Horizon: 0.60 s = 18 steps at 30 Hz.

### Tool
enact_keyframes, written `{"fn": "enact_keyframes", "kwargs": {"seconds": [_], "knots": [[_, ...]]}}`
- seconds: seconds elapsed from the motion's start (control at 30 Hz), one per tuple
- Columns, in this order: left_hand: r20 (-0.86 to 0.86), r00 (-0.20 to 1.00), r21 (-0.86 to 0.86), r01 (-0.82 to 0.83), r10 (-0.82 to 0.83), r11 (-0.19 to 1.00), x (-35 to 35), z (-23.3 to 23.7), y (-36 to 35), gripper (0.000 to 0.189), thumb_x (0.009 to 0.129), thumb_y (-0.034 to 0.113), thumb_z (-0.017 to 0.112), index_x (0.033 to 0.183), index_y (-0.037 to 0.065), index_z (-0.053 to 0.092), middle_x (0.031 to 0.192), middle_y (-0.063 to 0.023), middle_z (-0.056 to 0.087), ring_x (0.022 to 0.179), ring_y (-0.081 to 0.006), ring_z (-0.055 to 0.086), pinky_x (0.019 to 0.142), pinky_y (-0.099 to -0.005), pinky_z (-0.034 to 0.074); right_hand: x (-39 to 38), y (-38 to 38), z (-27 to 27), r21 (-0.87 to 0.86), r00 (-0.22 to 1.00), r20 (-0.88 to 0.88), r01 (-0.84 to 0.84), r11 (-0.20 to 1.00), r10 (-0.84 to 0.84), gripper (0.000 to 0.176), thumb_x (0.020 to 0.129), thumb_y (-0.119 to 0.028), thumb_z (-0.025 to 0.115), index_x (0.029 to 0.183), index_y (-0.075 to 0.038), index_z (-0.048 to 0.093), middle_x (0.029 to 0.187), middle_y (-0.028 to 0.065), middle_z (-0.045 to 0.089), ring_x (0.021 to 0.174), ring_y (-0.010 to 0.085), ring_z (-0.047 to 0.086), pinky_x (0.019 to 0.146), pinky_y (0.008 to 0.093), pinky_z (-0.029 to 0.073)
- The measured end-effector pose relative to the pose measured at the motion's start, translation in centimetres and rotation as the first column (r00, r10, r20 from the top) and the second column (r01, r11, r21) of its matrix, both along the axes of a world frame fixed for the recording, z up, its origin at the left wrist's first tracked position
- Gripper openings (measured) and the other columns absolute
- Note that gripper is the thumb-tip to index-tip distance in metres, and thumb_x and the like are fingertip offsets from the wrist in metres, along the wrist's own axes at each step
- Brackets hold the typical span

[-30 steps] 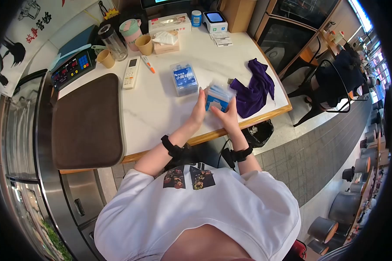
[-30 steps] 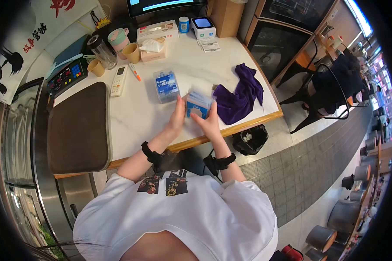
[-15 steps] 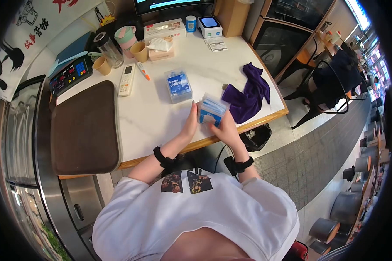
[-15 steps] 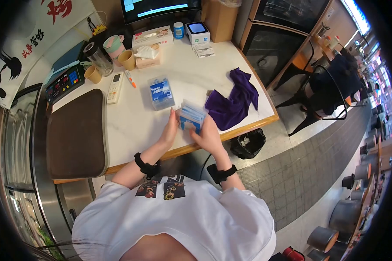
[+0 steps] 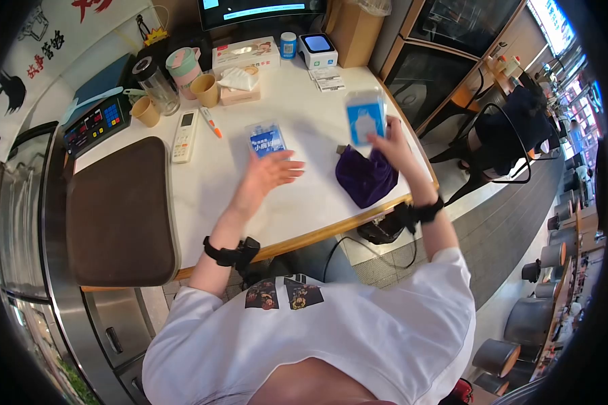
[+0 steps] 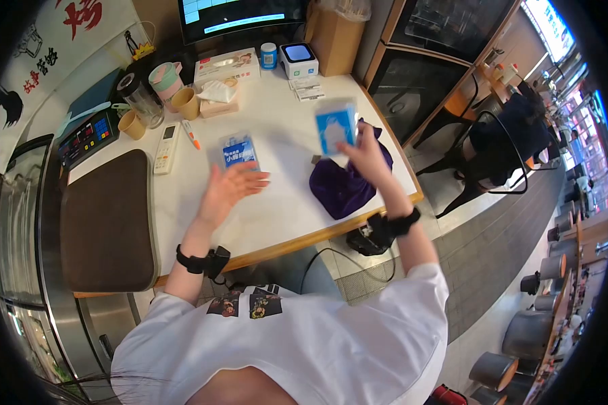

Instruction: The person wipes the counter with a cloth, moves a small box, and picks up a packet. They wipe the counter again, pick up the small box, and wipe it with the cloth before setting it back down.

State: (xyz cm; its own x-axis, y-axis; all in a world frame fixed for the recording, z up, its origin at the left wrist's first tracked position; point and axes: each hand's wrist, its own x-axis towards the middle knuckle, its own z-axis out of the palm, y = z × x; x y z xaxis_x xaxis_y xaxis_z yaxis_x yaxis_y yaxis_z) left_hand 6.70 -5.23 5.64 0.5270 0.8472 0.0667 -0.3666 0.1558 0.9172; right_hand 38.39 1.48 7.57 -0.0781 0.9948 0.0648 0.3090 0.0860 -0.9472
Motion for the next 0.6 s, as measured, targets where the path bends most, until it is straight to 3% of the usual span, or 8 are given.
{"fn": "enact_keyframes", "kwargs": {"seconds": [0.03, 0.1, 0.2, 0.27, 0.37, 0.43, 0.53, 0.6], "knots": [[0.089, 0.995, -0.02, -0.053, 0.055, 0.998, -1.0, 0.4, 0.5, 0.076, 0.091, 0.063, 0.015, 0.13, 0.003, 0.041, 0.125, -0.0189, 0.051, 0.114, -0.0279, 0.05, 0.098, -0.0398, 0.035, 1.5, 3.1, 0.1, -0.074, 0.995, 0.079, 0.067, 0.995, -0.061, 0.058, 0.079, -0.019, 0.069, 0.121, 0.004, 0.034, 0.098, 0.0126, 0.059, 0.087, 0.0162, 0.06, 0.072, 0.0249, 0.049], [0.238, 0.954, -0.083, -0.165, 0.18, 0.983, -3.1, 0.4, 1.8, 0.073, 0.092, 0.06, 0.019, 0.128, 0.002, 0.042, 0.121, -0.019, 0.053, 0.108, -0.0278, 0.054, 0.096, -0.0397, 0.037, 3.1, 8.7, 0.1, -0.151, 0.992, 0.031, 0.126, 0.981, -0.122, 0.06, 0.076, -0.025, 0.072, 0.119, 0.003, 0.041, 0.098, 0.0117, 0.059, 0.086, 0.0157, 0.06, 0.071, 0.0244, 0.049], [0.398, 0.844, -0.235, -0.285, 0.36, 0.929, -5.9, -1.5, 3.1, 0.068, 0.091, 0.058, 0.025, 0.128, 0.003, 0.043, 0.12, -0.0175, 0.053, 0.104, -0.0271, 0.053, 0.092, -0.039, 0.038, 4.3, 15.3, 0.2, -0.229, 0.999, 0.018, 0.031, 0.973, -0.028, 0.051, 0.077, -0.024, 0.071, 0.115, 0.002, 0.048, 0.097, 0.0085, 0.06, 0.084, 0.0144, 0.06, 0.07, 0.0244, 0.05], [0.472, 0.759, -0.358, -0.3, 0.449, 0.884, -7.3, -2.7, 3.3, 0.065, 0.091, 0.057, 0.03, 0.127, 0.005, 0.044, 0.117, -0.0155, 0.053, 0.101, -0.0261, 0.052, 0.09, -0.0384, 0.038, 5.4, 19.5, -2.1, -0.323, 0.993, -0.121, -0.049, 0.945, 0.011, 0.041, 0.079, -0.019, 0.07, 0.111, 0.0, 0.054, 0.095, 0.0042, 0.061, 0.083, 0.0119, 0.06, 0.069, 0.0229, 0.049], [0.441, 0.693, -0.42, -0.402, 0.57, 0.814, -8.1, -2.8, 3.3, 0.062, 0.09, 0.056, 0.034, 0.126, 0.007, 0.045, 0.115, -0.0122, 0.051, 0.099, -0.0242, 0.05, 0.088, -0.0366, 0.037, 6.1, 23.1, -4.3, -0.395, 0.984, -0.178, -0.062, 0.917, -0.01, 0.043, 0.08, -0.017, 0.069, 0.116, -0.001, 0.053, 0.096, 0.0032, 0.061, 0.081, 0.0114, 0.059, 0.065, 0.0218, 0.049], [0.413, 0.683, -0.445, -0.426, 0.602, 0.788, -8.2, -2.7, 3.3, 0.06, 0.09, 0.054, 0.033, 0.125, 0.007, 0.045, 0.114, -0.011, 0.051, 0.098, -0.0231, 0.05, 0.087, -0.0355, 0.037, 6.2, 25.0, -6.4, -0.401, 0.99, -0.105, 0.043, 0.915, -0.093, 0.036, 0.08, -0.02, 0.069, 0.111, -0.007, 0.057, 0.091, -0.0004, 0.062, 0.077, 0.0078, 0.058, 0.066, 0.0199, 0.047], [0.415, 0.673, -0.46, -0.425, 0.612, 0.78, -8.4, -2.8, 3.3, 0.058, 0.091, 0.052, 0.033, 0.125, 0.007, 0.045, 0.114, -0.0099, 0.051, 0.098, -0.022, 0.049, 0.087, -0.0347, 0.036, 4.8, 26.4, -7.5, -0.336, 0.96, 0.23, 0.234, 0.912, -0.161, 0.045, 0.078, -0.03, 0.069, 0.113, -0.005, 0.056, 0.104, 0.0068, 0.061, 0.092, 0.0178, 0.059, 0.077, 0.0298, 0.049], [0.419, 0.677, -0.449, -0.425, 0.606, 0.786, -8.3, -2.8, 3.2, 0.057, 0.091, 0.051, 0.035, 0.126, 0.007, 0.044, 0.114, -0.0087, 0.05, 0.098, -0.0205, 0.048, 0.087, -0.0344, 0.035, 2.9, 24.6, -6.6, -0.033, 0.631, 0.745, 0.357, 0.934, -0.215, 0.055, 0.077, -0.037, 0.066, 0.118, -0.004, 0.052, 0.115, 0.0125, 0.055, 0.106, 0.0257, 0.054, 0.085, 0.0381, 0.046]]}}
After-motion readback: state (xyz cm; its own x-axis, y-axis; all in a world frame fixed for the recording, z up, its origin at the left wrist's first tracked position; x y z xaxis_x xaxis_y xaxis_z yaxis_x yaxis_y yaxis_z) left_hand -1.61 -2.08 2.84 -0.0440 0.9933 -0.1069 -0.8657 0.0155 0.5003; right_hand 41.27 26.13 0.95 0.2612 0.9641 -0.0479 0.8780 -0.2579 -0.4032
